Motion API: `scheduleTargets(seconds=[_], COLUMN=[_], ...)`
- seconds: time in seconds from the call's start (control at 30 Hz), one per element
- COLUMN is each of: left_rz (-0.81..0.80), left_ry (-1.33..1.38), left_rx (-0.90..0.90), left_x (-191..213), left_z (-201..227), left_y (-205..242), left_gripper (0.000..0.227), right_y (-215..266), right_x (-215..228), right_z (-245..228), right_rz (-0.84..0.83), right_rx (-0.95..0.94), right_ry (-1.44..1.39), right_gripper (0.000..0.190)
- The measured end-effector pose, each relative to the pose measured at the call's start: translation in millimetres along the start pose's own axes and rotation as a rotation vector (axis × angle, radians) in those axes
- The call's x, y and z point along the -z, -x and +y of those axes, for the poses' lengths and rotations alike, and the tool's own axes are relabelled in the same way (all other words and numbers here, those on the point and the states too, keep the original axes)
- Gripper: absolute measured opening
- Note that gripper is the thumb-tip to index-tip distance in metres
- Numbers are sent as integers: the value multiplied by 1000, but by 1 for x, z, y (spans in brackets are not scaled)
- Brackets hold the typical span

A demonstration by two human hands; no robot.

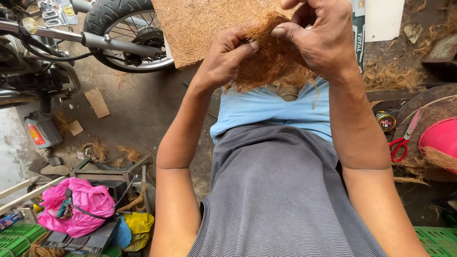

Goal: Trimming loose fibers from coconut mats using scissors and a heat gun to finish the edges.

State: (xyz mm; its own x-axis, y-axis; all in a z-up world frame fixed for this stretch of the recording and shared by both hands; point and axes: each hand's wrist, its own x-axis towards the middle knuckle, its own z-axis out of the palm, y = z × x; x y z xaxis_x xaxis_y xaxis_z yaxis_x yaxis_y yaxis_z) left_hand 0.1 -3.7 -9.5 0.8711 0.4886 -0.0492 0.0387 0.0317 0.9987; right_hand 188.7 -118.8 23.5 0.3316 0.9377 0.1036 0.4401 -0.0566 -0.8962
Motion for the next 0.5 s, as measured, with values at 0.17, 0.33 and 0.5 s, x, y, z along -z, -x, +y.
scheduleTargets(seconds=[0.17,0.33,0.5], left_rz=[-68,-138,55], left_ry=[144,-17,-35], left_rx=[-56,-108,-181], left_x=[1,3,6], left_z=[6,24,8], left_y=[2,3,11], left_gripper=[22,49,25], right_y=[-1,-7,-15], right_x=[-1,1,12], right_z=[9,-6,-2], right_rz=[-1,-168,-321], right_rx=[53,100,-40], right_ry=[-14,52,54], right_gripper=[22,19,31])
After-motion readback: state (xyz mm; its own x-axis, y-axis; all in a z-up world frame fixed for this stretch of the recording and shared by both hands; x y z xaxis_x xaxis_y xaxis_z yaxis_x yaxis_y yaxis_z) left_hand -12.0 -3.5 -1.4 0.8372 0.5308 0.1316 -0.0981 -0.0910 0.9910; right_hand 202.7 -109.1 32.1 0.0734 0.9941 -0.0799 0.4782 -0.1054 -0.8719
